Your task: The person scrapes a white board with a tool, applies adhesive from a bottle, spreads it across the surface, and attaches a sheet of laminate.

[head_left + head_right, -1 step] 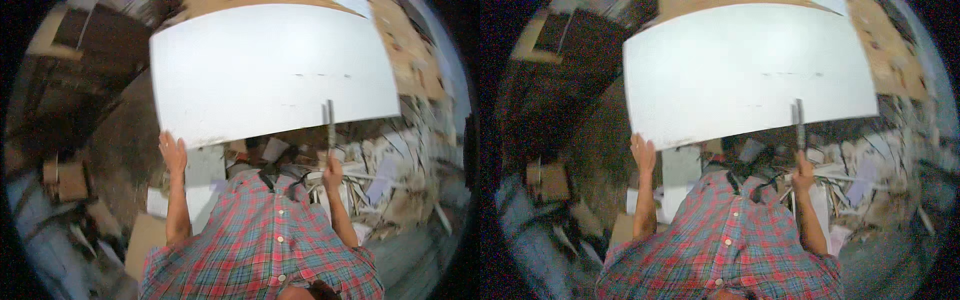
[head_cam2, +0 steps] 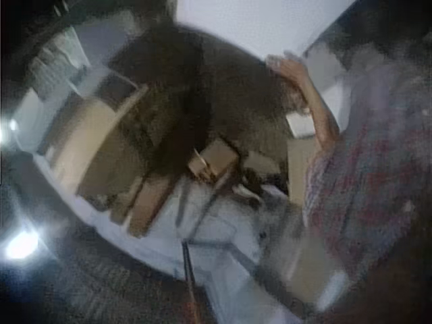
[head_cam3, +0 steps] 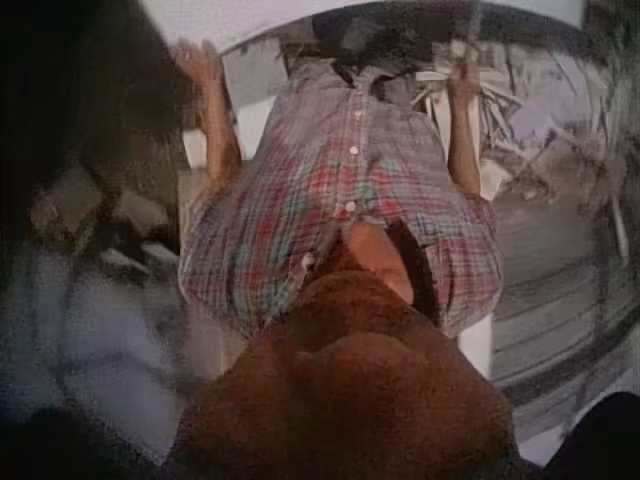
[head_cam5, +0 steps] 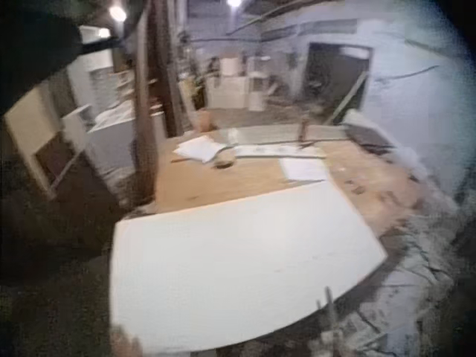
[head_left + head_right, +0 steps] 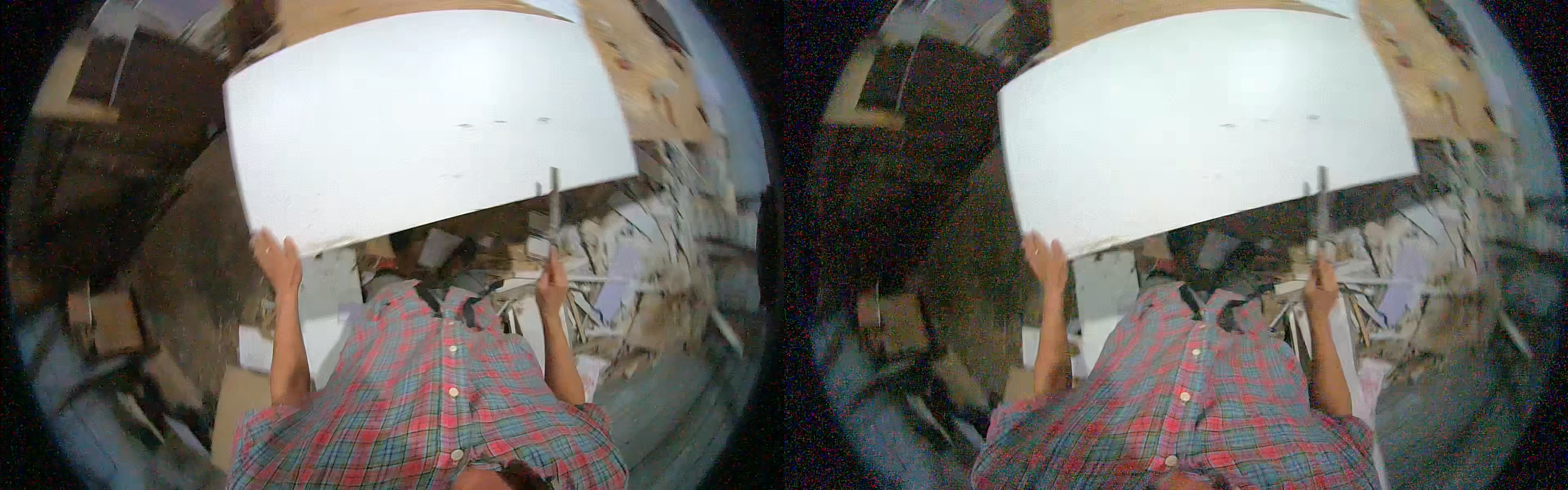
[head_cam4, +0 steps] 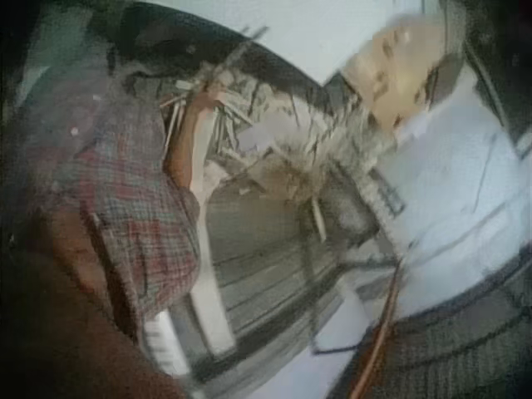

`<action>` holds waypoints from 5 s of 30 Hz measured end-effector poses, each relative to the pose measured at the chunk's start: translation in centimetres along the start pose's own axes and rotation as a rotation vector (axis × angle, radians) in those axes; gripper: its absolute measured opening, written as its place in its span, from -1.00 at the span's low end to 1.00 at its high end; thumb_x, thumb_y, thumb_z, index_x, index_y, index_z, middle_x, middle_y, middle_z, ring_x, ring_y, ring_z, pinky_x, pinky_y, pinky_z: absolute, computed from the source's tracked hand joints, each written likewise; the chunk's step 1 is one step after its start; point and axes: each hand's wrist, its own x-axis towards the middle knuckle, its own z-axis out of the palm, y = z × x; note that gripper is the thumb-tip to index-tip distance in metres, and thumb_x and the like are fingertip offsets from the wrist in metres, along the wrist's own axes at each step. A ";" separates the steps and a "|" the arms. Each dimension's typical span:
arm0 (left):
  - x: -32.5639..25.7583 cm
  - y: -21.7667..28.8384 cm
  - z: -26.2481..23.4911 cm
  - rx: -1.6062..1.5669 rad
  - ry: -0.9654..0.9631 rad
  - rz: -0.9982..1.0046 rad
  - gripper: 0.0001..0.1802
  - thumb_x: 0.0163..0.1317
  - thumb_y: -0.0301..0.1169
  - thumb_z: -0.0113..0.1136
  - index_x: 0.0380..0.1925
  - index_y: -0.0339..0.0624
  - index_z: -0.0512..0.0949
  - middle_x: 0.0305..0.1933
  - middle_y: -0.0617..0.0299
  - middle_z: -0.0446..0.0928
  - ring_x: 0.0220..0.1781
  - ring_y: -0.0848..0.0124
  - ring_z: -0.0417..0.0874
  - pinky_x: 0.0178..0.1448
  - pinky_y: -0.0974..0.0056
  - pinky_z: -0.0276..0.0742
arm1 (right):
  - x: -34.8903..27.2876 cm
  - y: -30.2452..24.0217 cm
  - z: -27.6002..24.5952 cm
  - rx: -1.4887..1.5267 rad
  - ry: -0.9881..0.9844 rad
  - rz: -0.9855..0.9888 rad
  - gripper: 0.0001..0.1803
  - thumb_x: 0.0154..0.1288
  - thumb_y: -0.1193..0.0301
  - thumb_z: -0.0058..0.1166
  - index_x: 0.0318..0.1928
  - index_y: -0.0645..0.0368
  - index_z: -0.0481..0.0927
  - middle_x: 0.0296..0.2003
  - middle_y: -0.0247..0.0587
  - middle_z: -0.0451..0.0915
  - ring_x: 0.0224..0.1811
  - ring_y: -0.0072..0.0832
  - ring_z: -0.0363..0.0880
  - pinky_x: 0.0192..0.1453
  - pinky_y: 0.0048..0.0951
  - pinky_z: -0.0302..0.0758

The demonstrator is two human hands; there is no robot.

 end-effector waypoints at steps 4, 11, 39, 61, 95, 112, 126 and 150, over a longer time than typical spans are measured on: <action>-3.2 7.6 1.9 -0.049 -0.030 0.209 -0.19 0.46 -0.07 -0.08 0.47 -0.48 0.02 0.59 -0.30 -0.12 0.64 -0.13 -0.14 0.61 -0.18 -0.23 | -4.8 8.1 -9.2 -0.174 0.460 0.353 -0.54 0.48 0.49 -0.05 0.35 0.18 0.47 0.04 0.08 0.66 -0.14 -0.30 0.65 -0.03 -0.33 0.52; -8.4 24.8 2.4 -0.569 -0.383 0.762 -0.43 0.36 -0.21 0.13 0.29 -0.30 0.40 0.31 -0.19 0.39 0.36 -0.12 0.36 0.38 -0.05 0.30 | -13.8 9.8 -3.4 -0.156 0.639 0.658 -0.53 0.53 0.37 -0.04 0.37 0.22 0.44 0.03 0.06 0.67 -0.16 -0.26 0.63 -0.05 -0.35 0.54; -7.7 11.9 0.8 -0.044 0.257 0.337 -0.87 0.23 -0.28 0.26 -0.29 -0.03 0.58 -0.29 0.24 0.54 -0.19 0.23 0.62 -0.12 0.14 0.51 | 10.6 5.6 -1.5 0.339 -0.254 -0.119 -0.53 0.43 0.60 0.04 0.33 0.28 0.47 0.20 -0.01 0.58 -0.06 -0.38 0.66 0.04 -0.42 0.58; -13.8 20.3 4.5 -0.412 0.097 0.371 -0.82 0.29 -0.34 0.12 -0.34 -0.25 0.50 -0.35 -0.10 0.49 -0.33 -0.06 0.57 -0.18 -0.07 0.47 | 8.0 4.4 -2.4 0.317 -0.294 -0.079 -0.53 0.44 0.55 0.06 0.34 0.19 0.48 -0.07 -0.13 0.69 -0.17 -0.56 0.59 -0.07 -0.54 0.52; -10.1 16.6 3.8 -0.371 0.066 0.242 -0.82 0.34 -0.38 0.04 -0.28 -0.30 0.44 -0.27 -0.11 0.51 -0.23 -0.09 0.59 -0.15 -0.07 0.51 | 6.0 5.7 -3.1 0.260 -0.372 -0.024 -0.53 0.40 0.51 0.11 0.31 0.13 0.53 -0.31 -0.24 0.68 -0.36 -0.59 0.49 -0.24 -0.54 0.45; -10.1 15.9 3.9 -0.134 0.244 0.271 -0.44 0.33 -0.31 0.14 0.30 -0.25 0.39 0.43 -0.03 0.35 0.50 0.02 0.27 0.51 -0.06 0.15 | 5.2 8.9 0.7 0.274 -0.344 -0.278 -0.44 0.33 0.59 0.11 0.36 0.14 0.47 -0.31 -0.17 0.65 -0.35 -0.53 0.53 -0.24 -0.48 0.49; -9.0 32.7 5.5 -0.348 0.248 0.708 -0.67 0.12 -0.28 0.37 -0.09 -0.05 0.66 -0.13 0.33 0.60 -0.03 0.30 0.54 0.13 0.14 0.38 | 4.0 4.0 4.0 0.423 -0.168 0.019 -0.49 0.45 0.52 0.07 0.39 0.12 0.43 -0.18 -0.32 0.66 -0.29 -0.71 0.46 -0.21 -0.63 0.44; -13.6 30.8 3.2 -0.127 -0.009 0.381 -0.82 0.34 -0.29 0.08 -0.28 -0.16 0.54 -0.21 0.08 0.56 -0.12 0.06 0.56 -0.02 -0.02 0.39 | 3.1 9.3 1.2 0.390 -0.274 -0.267 -0.41 0.27 0.56 0.14 0.32 -0.10 0.52 -0.37 -0.20 0.59 -0.43 -0.29 0.57 -0.31 -0.35 0.53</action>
